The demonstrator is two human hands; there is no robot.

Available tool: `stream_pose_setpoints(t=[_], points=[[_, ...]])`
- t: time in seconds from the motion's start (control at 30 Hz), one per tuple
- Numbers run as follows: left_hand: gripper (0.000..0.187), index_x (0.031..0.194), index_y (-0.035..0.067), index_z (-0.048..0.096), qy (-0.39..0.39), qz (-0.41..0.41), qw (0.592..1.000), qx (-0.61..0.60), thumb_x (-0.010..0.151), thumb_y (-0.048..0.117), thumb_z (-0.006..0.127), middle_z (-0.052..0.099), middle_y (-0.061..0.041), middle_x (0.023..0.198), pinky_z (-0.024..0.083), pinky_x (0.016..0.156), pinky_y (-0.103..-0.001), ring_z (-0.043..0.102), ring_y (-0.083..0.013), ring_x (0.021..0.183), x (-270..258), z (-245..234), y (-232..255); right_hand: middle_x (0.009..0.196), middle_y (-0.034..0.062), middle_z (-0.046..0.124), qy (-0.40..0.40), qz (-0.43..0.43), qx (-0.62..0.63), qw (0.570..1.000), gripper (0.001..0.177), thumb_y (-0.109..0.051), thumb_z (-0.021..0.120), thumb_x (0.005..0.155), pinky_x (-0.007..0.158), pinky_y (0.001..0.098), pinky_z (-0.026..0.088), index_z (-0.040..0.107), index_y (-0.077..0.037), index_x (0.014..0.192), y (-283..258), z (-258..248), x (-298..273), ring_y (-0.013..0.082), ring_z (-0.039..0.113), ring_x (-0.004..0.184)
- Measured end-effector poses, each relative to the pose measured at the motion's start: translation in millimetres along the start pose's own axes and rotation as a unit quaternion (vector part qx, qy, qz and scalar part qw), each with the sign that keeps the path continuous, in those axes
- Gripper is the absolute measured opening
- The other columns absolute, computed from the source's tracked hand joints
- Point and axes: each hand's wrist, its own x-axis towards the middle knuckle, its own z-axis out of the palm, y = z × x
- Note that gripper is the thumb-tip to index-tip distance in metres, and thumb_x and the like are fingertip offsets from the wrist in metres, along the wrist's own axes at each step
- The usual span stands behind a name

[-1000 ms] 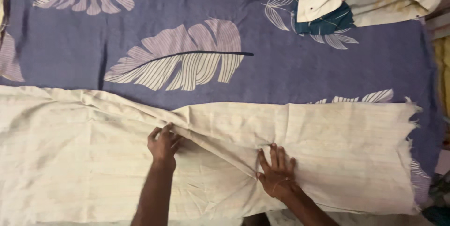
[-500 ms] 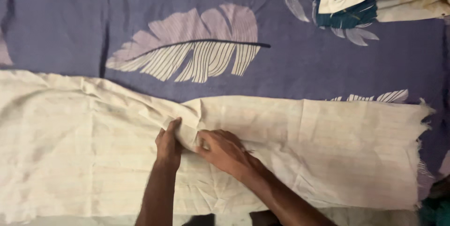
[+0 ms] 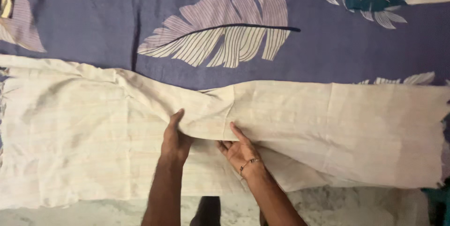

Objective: The person folds a large off-white striped textile on a bed. They smooth the fabric, fold it lengthwise multiple times, then fold it into a compact rectangle and press it flat.

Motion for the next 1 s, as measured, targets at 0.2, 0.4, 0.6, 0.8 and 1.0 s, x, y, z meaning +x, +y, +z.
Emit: stream_pose_setpoints(t=[0.2, 0.4, 0.6, 0.8, 1.0], points=[[0.06, 0.146, 0.012, 0.049, 0.035, 0.036, 0.998, -0.022, 0.093, 0.037, 0.061, 0.059, -0.006, 0.144, 0.044, 0.107, -0.045, 0.054, -0.0265, 0.131, -17, -33, 16, 0.13, 0.0046, 0.067, 0.101, -0.051, 0.005, 0.993, 0.056, -0.019, 0.081, 0.076, 0.102, 0.0481, 0.047, 0.061, -0.016, 0.128, -3, -5, -1, 0.0239, 0.06, 0.125], [0.056, 0.141, 0.01, 0.056, 0.038, 0.01, 0.999, -0.032, 0.091, 0.034, 0.064, 0.067, -0.006, 0.136, 0.047, 0.109, -0.045, 0.061, -0.0256, 0.127, -32, -59, 35, 0.137, 0.0109, 0.063, 0.153, -0.089, 0.039, 0.984, 0.066, -0.017, 0.084, 0.078, 0.115, 0.0524, 0.038, 0.058, -0.007, 0.137, -8, -30, -12, 0.0301, 0.058, 0.131], [0.049, 0.137, 0.006, 0.057, 0.027, 0.011, 0.997, -0.068, 0.094, 0.025, 0.07, 0.063, -0.008, 0.138, 0.05, 0.106, -0.042, 0.06, -0.0242, 0.125, -52, -102, 51, 0.138, 0.0146, 0.065, 0.092, -0.133, 0.074, 0.984, 0.067, -0.022, 0.084, 0.074, 0.108, 0.0563, 0.045, 0.059, -0.001, 0.133, -13, -71, -46, 0.0347, 0.057, 0.128], [0.054, 0.142, 0.012, 0.057, 0.038, 0.017, 0.999, -0.006, 0.092, 0.028, 0.069, 0.063, -0.008, 0.142, 0.049, 0.109, -0.042, 0.06, -0.0251, 0.13, -52, -136, 62, 0.14, 0.0136, 0.062, 0.134, -0.142, 0.111, 0.974, 0.066, -0.018, 0.084, 0.076, 0.072, 0.031, 0.043, 0.059, -0.008, 0.137, -39, -106, -67, 0.0297, 0.059, 0.118], [0.062, 0.147, 0.011, 0.053, 0.002, 0.057, 0.998, 0.033, 0.096, 0.044, 0.062, 0.061, -0.007, 0.147, 0.043, 0.114, -0.047, 0.057, -0.027, 0.135, -64, -151, 86, 0.14, 0.0128, 0.058, 0.113, -0.132, 0.054, 0.983, 0.067, -0.017, 0.084, 0.076, 0.038, 0.0132, 0.035, 0.057, -0.013, 0.138, -82, -166, -76, 0.0226, 0.061, 0.102]])
